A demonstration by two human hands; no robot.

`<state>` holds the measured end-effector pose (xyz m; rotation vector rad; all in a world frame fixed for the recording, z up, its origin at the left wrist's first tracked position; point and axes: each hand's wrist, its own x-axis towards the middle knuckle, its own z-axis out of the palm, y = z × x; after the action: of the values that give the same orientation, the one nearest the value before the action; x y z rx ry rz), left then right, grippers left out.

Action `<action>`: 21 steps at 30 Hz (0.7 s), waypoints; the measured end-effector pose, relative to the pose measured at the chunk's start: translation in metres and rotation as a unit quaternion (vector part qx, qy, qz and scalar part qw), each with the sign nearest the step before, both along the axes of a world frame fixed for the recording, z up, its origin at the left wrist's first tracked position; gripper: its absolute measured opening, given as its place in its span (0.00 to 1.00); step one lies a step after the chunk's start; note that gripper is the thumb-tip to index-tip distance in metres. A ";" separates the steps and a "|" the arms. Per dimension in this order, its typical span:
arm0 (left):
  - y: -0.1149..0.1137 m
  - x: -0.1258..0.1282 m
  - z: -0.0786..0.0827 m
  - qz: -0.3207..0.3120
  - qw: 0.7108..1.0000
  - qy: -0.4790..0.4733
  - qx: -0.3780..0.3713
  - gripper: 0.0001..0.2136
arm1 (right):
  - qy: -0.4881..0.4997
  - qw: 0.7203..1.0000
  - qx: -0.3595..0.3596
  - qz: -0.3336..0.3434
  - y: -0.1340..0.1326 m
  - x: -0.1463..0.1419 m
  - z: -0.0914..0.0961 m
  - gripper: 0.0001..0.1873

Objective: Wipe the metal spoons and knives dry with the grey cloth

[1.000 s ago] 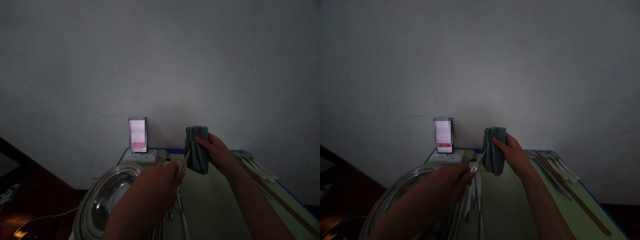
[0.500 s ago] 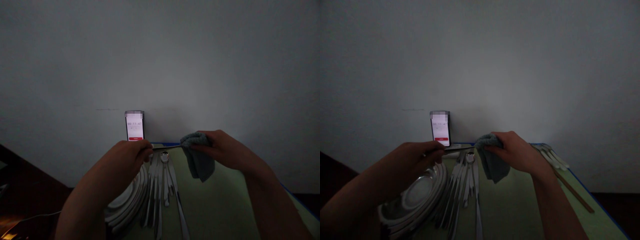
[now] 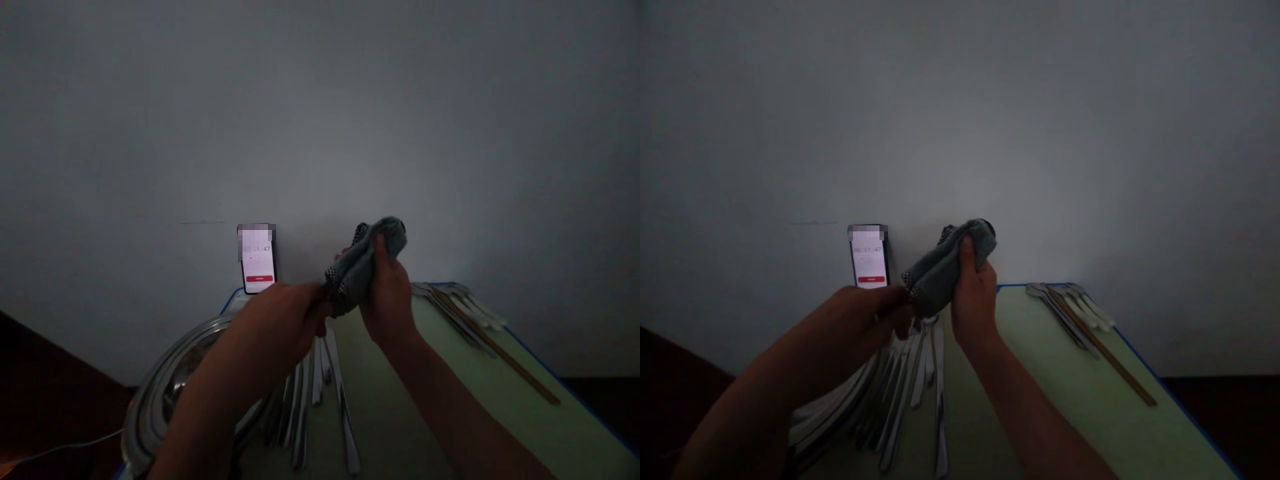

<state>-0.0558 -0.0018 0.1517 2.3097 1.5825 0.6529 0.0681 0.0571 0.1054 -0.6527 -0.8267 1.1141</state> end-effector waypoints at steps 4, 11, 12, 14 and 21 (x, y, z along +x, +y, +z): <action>0.004 0.000 -0.001 0.018 0.998 0.060 0.016 0.12 | 0.003 0.999 -0.021 0.050 -0.002 -0.005 -0.006 0.23; 0.003 -0.007 0.005 0.054 0.995 0.050 0.063 0.15 | -0.178 0.980 0.070 0.051 0.007 0.020 0.003 0.17; 0.003 -0.008 0.007 0.063 0.994 0.026 0.080 0.15 | -0.233 0.965 0.099 0.069 0.007 0.027 0.006 0.15; 0.002 -0.008 0.008 0.080 0.991 -0.019 0.109 0.14 | -0.369 0.907 0.152 0.134 0.003 0.042 0.012 0.11; 0.003 -0.006 0.003 -0.030 0.996 0.013 0.088 0.12 | -0.640 0.686 0.188 0.291 -0.020 0.060 0.030 0.11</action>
<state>-0.0619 0.0012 0.1551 2.4902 1.5139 0.7801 0.1281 0.0369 0.1350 -0.8001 -2.5613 0.8435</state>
